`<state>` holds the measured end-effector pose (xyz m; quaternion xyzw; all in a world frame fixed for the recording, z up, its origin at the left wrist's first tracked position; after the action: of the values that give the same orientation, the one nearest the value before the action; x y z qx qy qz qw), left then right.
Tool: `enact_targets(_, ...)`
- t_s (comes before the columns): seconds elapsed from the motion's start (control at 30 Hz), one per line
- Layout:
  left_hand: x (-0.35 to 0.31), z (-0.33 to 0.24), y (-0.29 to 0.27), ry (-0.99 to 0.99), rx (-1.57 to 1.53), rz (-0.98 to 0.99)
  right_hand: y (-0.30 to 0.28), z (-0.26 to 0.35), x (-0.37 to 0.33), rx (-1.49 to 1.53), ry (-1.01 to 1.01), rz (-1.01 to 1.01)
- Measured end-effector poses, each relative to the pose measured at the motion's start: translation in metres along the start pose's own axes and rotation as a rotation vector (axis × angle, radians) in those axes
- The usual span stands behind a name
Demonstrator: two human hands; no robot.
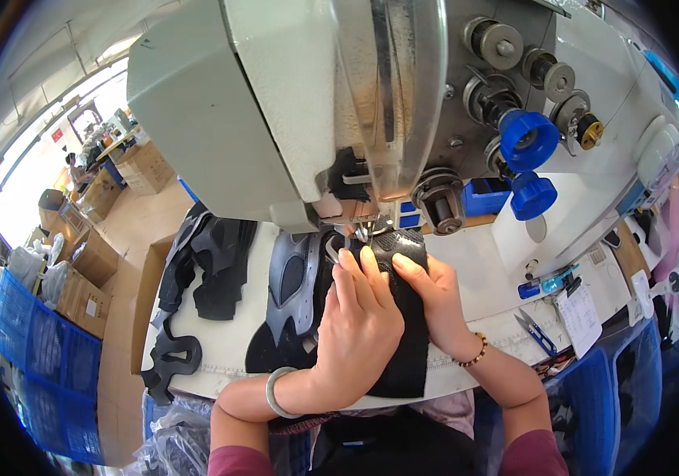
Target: The person sews together leather pieces of a black shoe upper using an industrial sewing machine and thread.
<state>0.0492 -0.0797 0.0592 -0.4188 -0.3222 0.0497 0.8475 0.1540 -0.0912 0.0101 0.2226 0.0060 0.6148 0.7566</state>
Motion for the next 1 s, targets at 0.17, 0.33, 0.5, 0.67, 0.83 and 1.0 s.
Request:
enact_targets(0.17,-0.01,0.015,-0.003,0.043,-0.175,-0.036,-0.012,-0.001,0.006,0.03,0.102,0.056)
enact_targets(0.33,-0.003,0.059,0.006,0.171,-0.901,0.057,-0.027,0.005,0.012,0.058,0.155,0.109)
enact_targets(0.5,-0.01,0.052,0.039,0.302,-0.855,-0.158,-0.041,0.007,0.014,-0.29,0.21,0.1)
enact_targets(0.67,-0.028,0.044,0.045,0.45,-0.666,-0.501,-0.056,0.021,-0.02,-0.232,0.279,0.251)
enact_targets(0.83,-0.03,0.043,0.047,0.504,-0.641,-0.528,-0.056,0.026,-0.02,-0.297,0.355,0.217)
enact_targets(1.0,-0.031,0.043,0.038,0.556,-0.577,-0.464,-0.05,0.029,-0.014,-0.215,0.387,0.232)
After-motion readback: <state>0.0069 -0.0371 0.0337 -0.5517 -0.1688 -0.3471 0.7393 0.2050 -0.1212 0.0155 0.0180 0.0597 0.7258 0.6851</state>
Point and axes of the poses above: each hand's wrist, its own x-axis towards the middle knuckle, its own y-axis out of the palm, z = x × y, the point moved 5 cm from there along x, towards the middle knuckle, and after that the axes turned 11 degrees about z, right-handed, at the moved point
